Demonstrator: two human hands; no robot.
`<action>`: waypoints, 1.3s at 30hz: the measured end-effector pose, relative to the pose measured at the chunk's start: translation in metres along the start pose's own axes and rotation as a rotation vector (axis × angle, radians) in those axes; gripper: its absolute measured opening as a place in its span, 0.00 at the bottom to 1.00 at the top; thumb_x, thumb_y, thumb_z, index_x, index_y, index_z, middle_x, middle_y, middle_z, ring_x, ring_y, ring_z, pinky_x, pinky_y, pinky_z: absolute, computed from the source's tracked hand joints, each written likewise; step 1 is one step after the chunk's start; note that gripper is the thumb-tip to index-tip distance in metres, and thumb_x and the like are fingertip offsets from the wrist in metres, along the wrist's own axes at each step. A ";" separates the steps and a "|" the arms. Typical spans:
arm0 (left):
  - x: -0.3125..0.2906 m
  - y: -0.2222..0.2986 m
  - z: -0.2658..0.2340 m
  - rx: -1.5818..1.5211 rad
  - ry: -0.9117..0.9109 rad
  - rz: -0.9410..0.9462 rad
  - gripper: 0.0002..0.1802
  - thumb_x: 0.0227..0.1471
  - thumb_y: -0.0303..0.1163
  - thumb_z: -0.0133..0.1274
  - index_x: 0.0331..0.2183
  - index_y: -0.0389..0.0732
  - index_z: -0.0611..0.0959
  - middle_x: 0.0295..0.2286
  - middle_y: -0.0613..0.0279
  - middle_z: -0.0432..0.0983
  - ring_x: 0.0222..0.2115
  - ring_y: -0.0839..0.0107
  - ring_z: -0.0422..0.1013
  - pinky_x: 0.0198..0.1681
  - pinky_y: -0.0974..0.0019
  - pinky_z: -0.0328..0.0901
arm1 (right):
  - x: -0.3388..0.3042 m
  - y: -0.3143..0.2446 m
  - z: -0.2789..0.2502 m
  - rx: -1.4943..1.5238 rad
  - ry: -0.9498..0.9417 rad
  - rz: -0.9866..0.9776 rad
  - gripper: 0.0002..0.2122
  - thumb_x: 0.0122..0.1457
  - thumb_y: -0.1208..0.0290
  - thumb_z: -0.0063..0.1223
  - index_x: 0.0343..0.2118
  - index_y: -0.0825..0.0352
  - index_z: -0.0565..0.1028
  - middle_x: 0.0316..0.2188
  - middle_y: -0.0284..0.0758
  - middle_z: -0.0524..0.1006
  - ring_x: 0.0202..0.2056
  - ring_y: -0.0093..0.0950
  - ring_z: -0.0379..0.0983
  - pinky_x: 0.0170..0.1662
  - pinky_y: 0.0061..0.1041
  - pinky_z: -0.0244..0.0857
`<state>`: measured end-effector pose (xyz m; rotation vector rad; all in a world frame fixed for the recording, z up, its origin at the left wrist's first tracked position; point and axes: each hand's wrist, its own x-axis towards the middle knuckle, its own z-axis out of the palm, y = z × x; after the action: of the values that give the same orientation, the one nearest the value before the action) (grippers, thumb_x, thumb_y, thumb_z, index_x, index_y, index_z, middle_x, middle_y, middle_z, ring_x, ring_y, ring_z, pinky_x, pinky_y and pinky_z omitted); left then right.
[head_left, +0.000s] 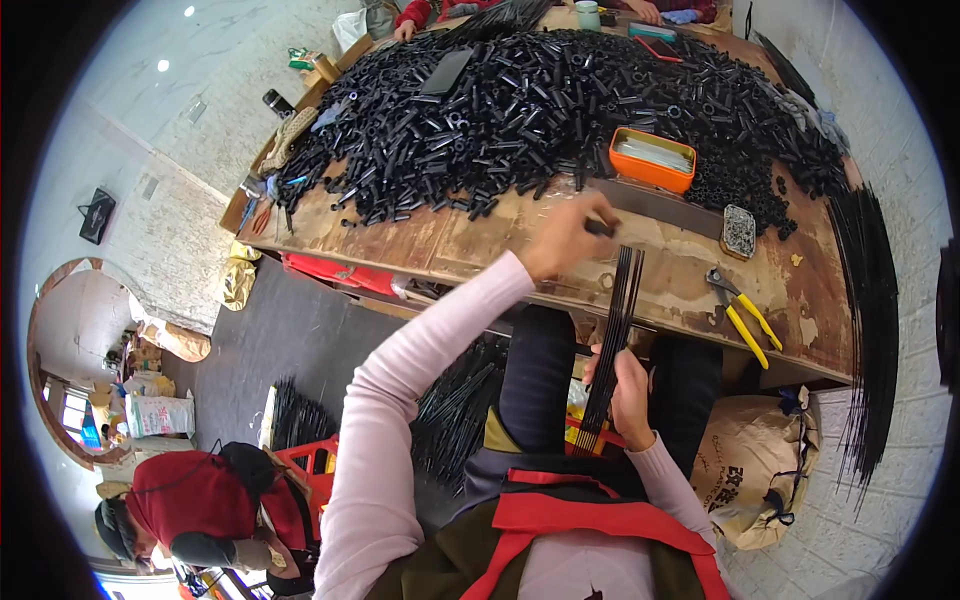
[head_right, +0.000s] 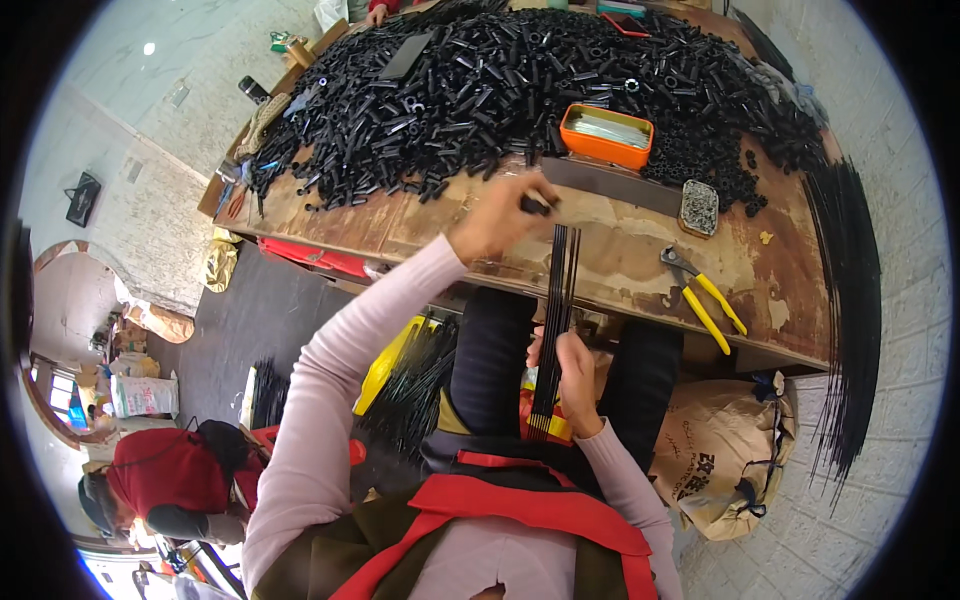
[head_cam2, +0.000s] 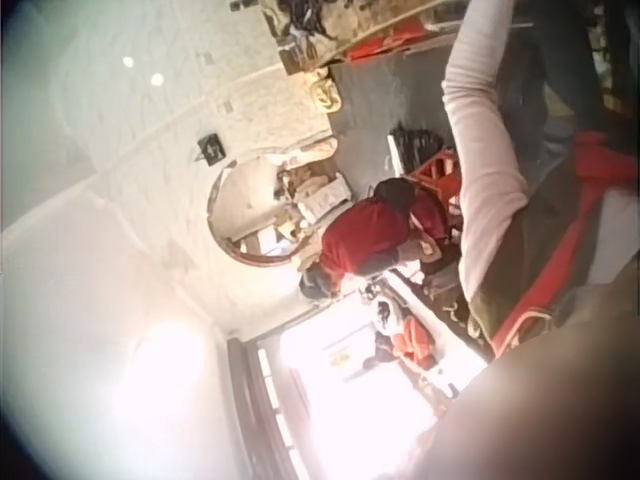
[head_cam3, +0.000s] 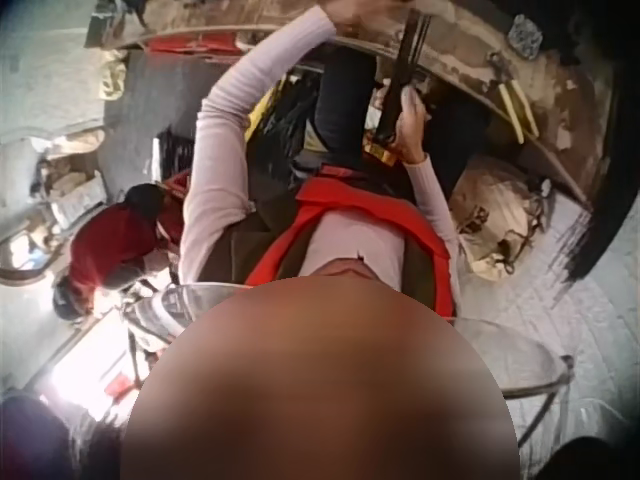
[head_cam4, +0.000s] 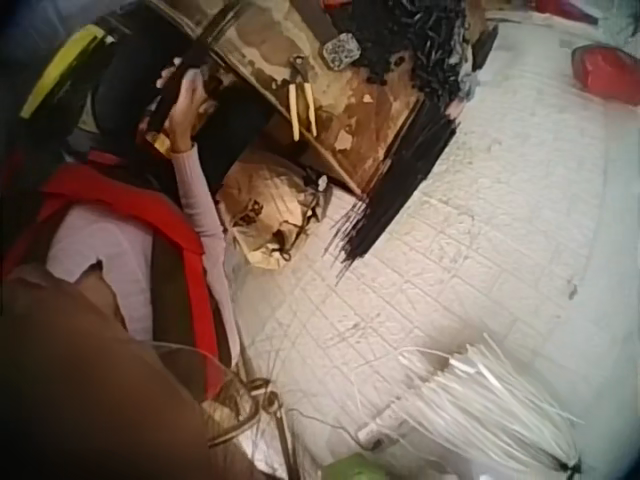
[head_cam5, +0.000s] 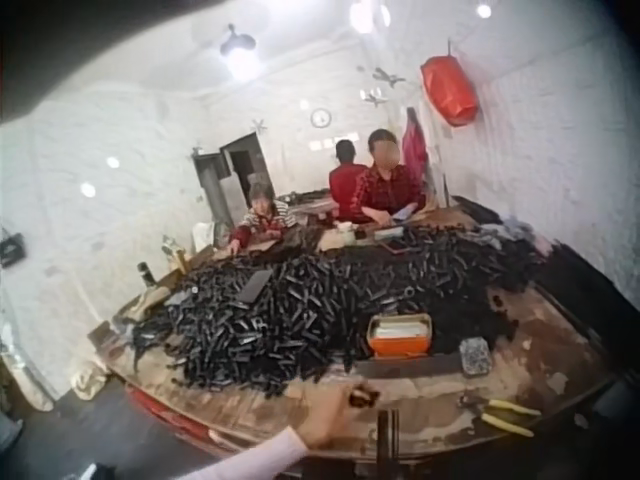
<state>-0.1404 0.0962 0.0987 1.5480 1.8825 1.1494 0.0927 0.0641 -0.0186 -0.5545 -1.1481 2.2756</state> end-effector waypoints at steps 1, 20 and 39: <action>-0.011 -0.006 0.014 -0.141 -0.041 0.030 0.16 0.44 0.28 0.64 0.36 0.36 0.79 0.34 0.62 0.77 0.35 0.72 0.74 0.36 0.70 0.68 | -0.003 0.004 0.003 0.053 0.000 0.071 0.27 0.70 0.51 0.27 0.46 0.74 0.70 0.32 0.39 0.76 0.32 0.27 0.73 0.40 0.25 0.68; -0.176 0.009 0.063 -0.963 0.527 -0.263 0.10 0.60 0.31 0.51 0.39 0.34 0.78 0.29 0.65 0.77 0.19 0.85 0.63 0.22 0.79 0.58 | -0.087 -0.003 0.046 -0.099 0.105 0.019 0.07 0.62 0.75 0.53 0.38 0.74 0.74 0.24 0.34 0.76 0.24 0.22 0.72 0.31 0.21 0.67; -0.214 0.006 0.065 -1.465 0.292 -0.391 0.13 0.59 0.32 0.54 0.43 0.34 0.78 0.35 0.57 0.78 0.35 0.71 0.77 0.38 0.72 0.74 | -0.090 -0.004 0.050 -0.180 0.096 0.013 0.07 0.61 0.74 0.55 0.38 0.73 0.74 0.26 0.35 0.77 0.26 0.22 0.74 0.34 0.21 0.68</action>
<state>-0.0286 -0.0858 0.0326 0.1914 0.8197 1.8844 0.1352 -0.0198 0.0229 -0.7335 -1.3120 2.1439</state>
